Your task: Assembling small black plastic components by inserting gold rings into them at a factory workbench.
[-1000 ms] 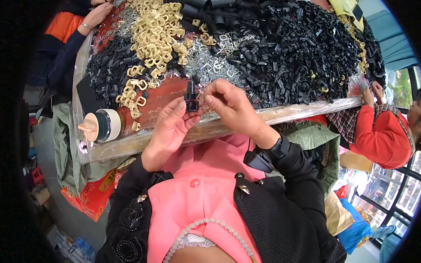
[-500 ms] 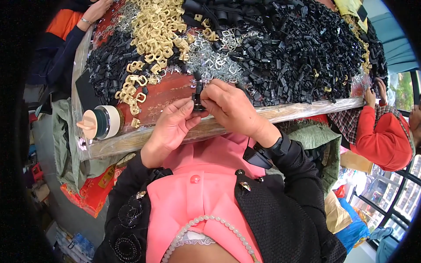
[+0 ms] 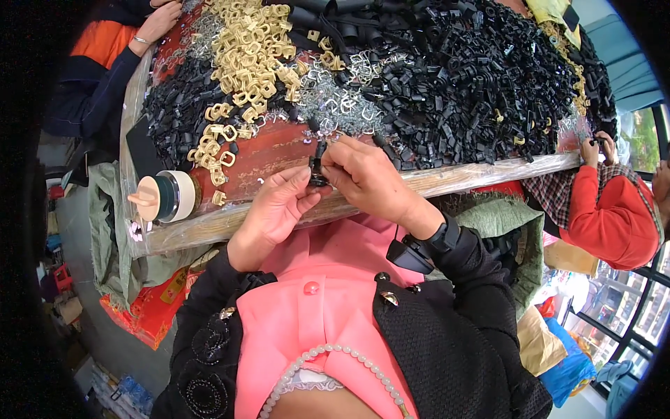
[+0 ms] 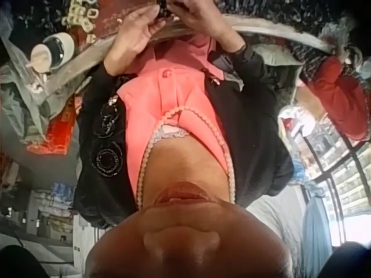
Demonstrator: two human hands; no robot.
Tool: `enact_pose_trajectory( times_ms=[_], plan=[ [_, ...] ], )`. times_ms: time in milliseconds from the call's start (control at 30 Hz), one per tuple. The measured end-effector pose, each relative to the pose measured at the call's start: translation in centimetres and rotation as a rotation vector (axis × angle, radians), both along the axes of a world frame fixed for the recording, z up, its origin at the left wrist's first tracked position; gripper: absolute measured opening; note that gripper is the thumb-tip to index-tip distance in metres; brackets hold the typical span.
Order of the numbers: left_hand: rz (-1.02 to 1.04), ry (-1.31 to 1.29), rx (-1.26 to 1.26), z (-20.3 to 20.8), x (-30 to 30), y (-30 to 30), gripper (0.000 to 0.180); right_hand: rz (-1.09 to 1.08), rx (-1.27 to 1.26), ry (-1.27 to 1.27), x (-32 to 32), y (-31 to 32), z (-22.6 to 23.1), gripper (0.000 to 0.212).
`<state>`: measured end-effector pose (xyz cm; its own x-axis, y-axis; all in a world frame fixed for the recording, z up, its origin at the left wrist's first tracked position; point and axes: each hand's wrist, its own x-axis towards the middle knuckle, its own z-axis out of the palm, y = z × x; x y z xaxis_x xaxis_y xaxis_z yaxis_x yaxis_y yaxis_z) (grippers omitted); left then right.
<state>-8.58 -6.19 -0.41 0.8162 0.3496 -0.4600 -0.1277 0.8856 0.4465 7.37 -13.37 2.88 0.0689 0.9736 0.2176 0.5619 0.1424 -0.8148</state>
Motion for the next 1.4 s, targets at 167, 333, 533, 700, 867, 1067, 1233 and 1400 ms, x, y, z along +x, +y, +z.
enact_pose_trajectory(
  times_ms=[167,333,533,700,867,1067,1233,1400],
  plan=[
    [-0.007,-0.004,-0.041,-0.1,-0.1,0.5,0.023,-0.001,-0.162,0.178,0.4,0.3,-0.6,0.007],
    [-0.002,0.049,-0.031,0.1,-0.1,0.6,0.023,0.014,-0.363,0.550,0.6,0.4,-0.9,0.008],
    [-0.026,0.058,-0.014,0.3,0.1,0.7,0.022,0.008,-0.324,0.536,0.8,0.3,-1.7,0.008],
    [-0.025,-0.034,0.026,0.3,0.5,0.9,0.022,-0.084,-0.101,0.345,0.4,-0.4,-1.9,0.005],
    [0.119,-0.065,0.112,0.1,0.2,0.1,0.021,-0.185,-0.072,0.383,0.4,-0.8,-2.3,0.004],
    [0.116,-0.181,0.134,0.4,0.4,0.2,0.024,-0.087,-0.062,0.186,-0.1,-0.6,-0.9,0.006],
    [0.119,-0.246,0.093,0.9,0.3,0.3,0.025,-0.001,-0.098,0.607,-0.1,-1.0,-1.2,0.008],
    [0.080,-0.270,0.073,1.1,0.1,0.4,0.028,-0.115,-0.038,0.797,-0.9,-1.4,-1.8,0.006]
  ],
)
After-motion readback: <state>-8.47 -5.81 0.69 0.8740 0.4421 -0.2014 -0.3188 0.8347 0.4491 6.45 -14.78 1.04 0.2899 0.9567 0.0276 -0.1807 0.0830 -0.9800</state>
